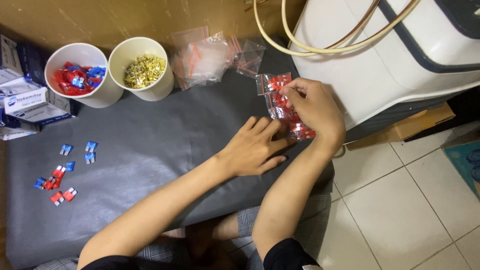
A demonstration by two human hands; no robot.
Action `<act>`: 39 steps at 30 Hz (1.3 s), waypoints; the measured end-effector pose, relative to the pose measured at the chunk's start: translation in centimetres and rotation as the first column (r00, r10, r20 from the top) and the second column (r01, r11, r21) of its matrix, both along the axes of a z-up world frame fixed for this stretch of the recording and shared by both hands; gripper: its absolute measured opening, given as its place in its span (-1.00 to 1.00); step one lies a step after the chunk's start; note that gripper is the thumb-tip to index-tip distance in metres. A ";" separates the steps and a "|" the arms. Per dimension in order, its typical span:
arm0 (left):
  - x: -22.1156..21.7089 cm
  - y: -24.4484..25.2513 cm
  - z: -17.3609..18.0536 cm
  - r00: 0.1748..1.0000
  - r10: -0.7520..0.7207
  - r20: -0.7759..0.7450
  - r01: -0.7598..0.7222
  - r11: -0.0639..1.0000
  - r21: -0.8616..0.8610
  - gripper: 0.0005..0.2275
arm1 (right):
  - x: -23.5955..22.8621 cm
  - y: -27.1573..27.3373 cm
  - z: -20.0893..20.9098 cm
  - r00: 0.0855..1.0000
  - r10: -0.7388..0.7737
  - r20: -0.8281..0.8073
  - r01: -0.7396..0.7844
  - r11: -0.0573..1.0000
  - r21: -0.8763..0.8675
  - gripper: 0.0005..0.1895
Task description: Sorting red and blue automotive fuses and placing them into small plastic bags.
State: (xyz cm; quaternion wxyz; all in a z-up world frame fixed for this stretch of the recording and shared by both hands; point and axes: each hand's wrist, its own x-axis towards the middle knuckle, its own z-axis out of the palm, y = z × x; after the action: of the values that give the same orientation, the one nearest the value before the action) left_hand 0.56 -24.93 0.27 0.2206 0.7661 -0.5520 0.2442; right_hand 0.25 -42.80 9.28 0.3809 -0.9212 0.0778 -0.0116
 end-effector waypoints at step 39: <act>0.8 40.3 3.6 0.061 0.965 -0.254 -0.463 0.252 0.849 -0.70 | 2.4 35.1 -9.3 0.353 0.804 0.479 -0.725 0.559 -0.403 -0.75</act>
State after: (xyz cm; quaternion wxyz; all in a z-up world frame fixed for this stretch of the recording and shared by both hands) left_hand 1.34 15.41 3.84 0.0265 0.9755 0.0653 -0.2083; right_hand 2.64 -7.73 0.00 0.2876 -0.8112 -0.4903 -0.1371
